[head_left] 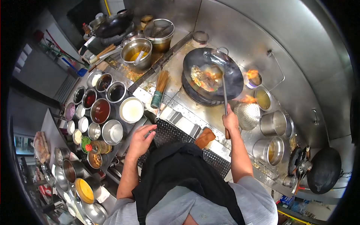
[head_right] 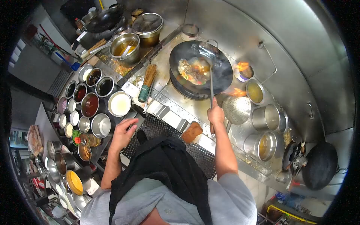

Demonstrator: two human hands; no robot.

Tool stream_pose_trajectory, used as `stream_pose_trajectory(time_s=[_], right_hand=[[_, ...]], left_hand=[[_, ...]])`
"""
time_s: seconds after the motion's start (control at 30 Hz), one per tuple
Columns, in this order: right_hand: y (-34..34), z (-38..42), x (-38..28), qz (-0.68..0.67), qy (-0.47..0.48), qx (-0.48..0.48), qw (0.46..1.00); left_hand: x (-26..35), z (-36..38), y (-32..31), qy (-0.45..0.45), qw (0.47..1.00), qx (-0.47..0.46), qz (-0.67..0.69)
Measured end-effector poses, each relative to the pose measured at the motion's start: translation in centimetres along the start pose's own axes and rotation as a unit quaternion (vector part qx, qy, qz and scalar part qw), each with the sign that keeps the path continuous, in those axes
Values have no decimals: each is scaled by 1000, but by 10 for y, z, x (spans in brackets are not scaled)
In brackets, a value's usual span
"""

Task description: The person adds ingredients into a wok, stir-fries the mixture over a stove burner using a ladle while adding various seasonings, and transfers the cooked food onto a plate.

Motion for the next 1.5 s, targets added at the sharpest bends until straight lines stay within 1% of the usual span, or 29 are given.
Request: stream_pose_trajectory(time_s=[0.07, 0.13, 0.23, 0.27, 0.33, 0.4, 0.43, 0.47, 0.53, 0.57, 0.6, 0.63, 0.67, 0.7, 0.73, 0.77, 0.8, 0.83, 0.87, 0.93, 0.97, 1.0, 1.03, 1.07, 1.1, 1.17, 1.23, 1.3, 1.5], right_hand=[[-8, -9, 8, 24, -22, 11, 999], [-19, -21, 20, -41, 31, 40, 998], [-7, -4, 28, -11, 107, 3, 994], [0, 3, 19, -13, 110, 5, 994], [6, 21, -3, 28, 40, 34, 998], [-3, 30, -21, -5, 53, 83, 995], [-19, 27, -29, -239, 40, 55, 969], [-23, 33, -48, -461, 26, 21, 887], [-25, 64, -105, -657, 19, -72, 750], [-21, 85, -143, -673, 72, -98, 729], [-16, 106, -177, -687, 123, -124, 705], [-14, 128, -205, -663, 137, -205, 707], [-15, 146, -224, -633, 152, -285, 703], [-20, 155, -231, -603, 222, -272, 717], [-26, 163, -240, -569, 291, -260, 724], [-17, 169, -246, -565, 299, -316, 701], [-16, 170, -244, -534, 295, -335, 718], [-34, 167, -234, -526, 277, -344, 727], [-48, 163, -220, -491, 248, -324, 770], [-104, 152, -171, -403, 240, -200, 860], [-112, 154, -151, -297, 257, -134, 910], [-117, 162, -132, -177, 237, -124, 947], [-165, 160, -77, -141, 259, -107, 950], [-191, 168, -38, -135, 201, -150, 959], [-171, 189, -45, -58, 81, -258, 961], [-230, 211, 42, 3, 48, -260, 965], [-226, 231, 60, -6, 90, -349, 933], [-357, 242, 228, -27, 49, -328, 943], [-340, 255, 202, -19, 61, -341, 938]], left_hand=[[10, 8, -11, 38, 999, -26, 9], [14, 10, -18, 12, 1000, -24, 0], [28, 6, -22, -41, 999, -32, 6], [32, 4, -22, -43, 999, -28, 5], [40, -1, -21, -56, 998, -28, 7], [39, -5, -23, -75, 997, -29, 0], [39, -7, -25, -93, 995, -34, -6], [39, -8, -27, -95, 995, -31, -7], [32, -8, -37, 107, 977, -112, 144], [23, -10, -40, 112, 960, -143, 215], [29, -12, -30, 113, 960, -142, 213], [39, -12, -17, 207, 900, -173, 343], [44, -12, -6, 293, 813, -196, 463], [32, -14, 12, 234, 816, -196, 491], [29, -15, 37, 213, 856, -145, 449], [25, -14, 67, 226, 865, -96, 438], [16, -9, 98, 240, 872, -41, 425], [4, -4, 128, 226, 881, -14, 415], [-8, 3, 158, 211, 890, 16, 403], [-37, 17, 207, 214, 925, 100, 296], [-60, 23, 229, 224, 930, 138, 255], [-83, 26, 249, 234, 933, 171, 215], [-99, 30, 266, 247, 931, 193, 186], [-107, 29, 279, 277, 924, 217, 151], [-126, 30, 291, 290, 913, 240, 156], [-165, 31, 311, 316, 896, 263, 167], [-193, 31, 324, 328, 888, 270, 176], [-216, 32, 330, 339, 872, 289, 202], [-243, 30, 341, 361, 861, 286, 218]])
Point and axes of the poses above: each hand's wrist, its own z-axis away from the middle knuckle, its own y-axis out of the back of the hand, x = y × z, the point moved 2 cm from there along -z, towards the middle knuckle, and after that the axes turned 9 degrees about x, right-handed, at the moved point
